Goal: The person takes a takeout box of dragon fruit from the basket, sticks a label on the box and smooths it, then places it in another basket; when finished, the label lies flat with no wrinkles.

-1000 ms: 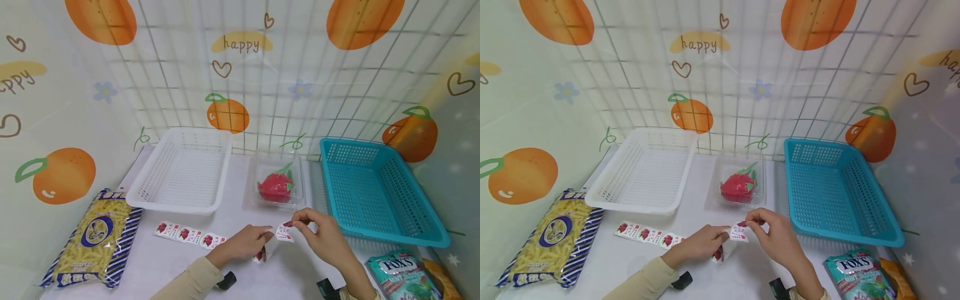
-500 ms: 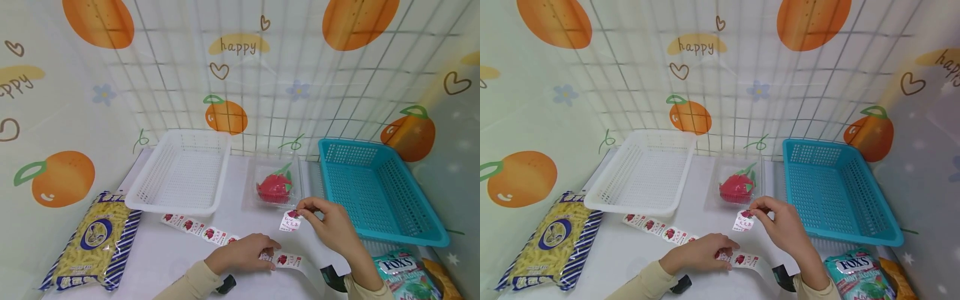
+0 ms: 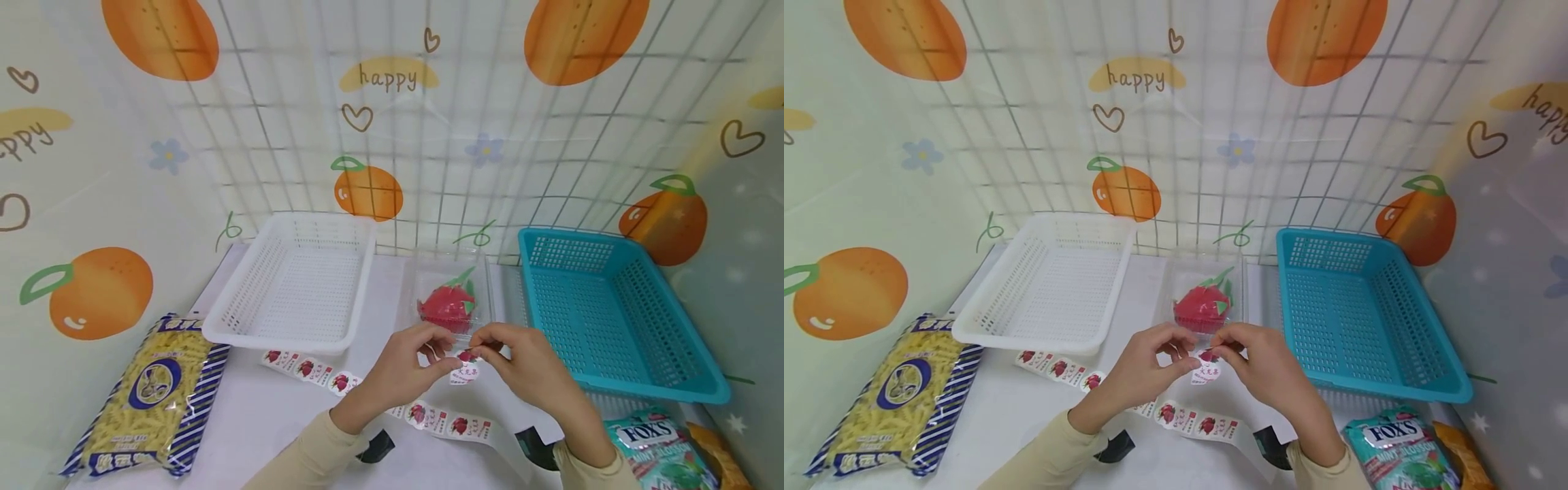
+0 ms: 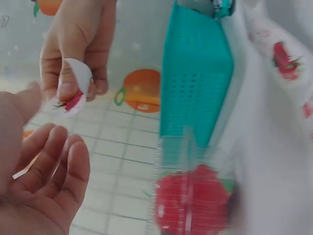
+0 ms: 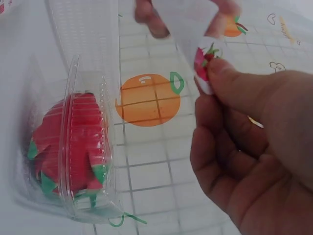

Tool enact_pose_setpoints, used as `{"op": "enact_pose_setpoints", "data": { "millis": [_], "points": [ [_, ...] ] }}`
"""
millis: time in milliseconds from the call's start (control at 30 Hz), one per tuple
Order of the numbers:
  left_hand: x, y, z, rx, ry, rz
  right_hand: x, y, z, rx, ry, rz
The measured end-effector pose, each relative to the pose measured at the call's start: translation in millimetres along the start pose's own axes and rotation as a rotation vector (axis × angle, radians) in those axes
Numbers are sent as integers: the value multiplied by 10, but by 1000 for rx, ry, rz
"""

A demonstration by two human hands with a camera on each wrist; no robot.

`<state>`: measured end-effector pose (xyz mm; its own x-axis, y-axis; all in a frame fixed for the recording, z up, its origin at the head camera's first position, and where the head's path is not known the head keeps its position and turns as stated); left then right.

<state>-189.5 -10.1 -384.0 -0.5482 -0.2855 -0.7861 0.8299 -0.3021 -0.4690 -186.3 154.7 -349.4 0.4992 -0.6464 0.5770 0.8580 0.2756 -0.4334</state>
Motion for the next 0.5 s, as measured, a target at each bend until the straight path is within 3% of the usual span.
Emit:
{"op": "enact_pose_setpoints", "data": {
  "millis": [133,300,500],
  "points": [
    [-109,-70,4,-12,-30,-29,18,-15,-38,10,21,14],
    [-122,-133,-5,-23,-79,-39,30,-33,-59,2,23,21],
    [-126,-289,58,-53,-90,-24,-85,-13,-166,25,-17,-92]
  ]
}}
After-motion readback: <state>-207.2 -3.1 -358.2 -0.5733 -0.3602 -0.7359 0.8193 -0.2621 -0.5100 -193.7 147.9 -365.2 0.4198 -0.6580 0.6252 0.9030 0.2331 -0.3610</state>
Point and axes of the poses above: each hand's wrist, its own y-axis away from the middle knuckle, its own z-axis out of the back of the hand, x = y × z, the point moved 7 cm from there along -y, towards the middle knuckle, and after that the axes turned 9 degrees about -x, right-handed, at the moved point
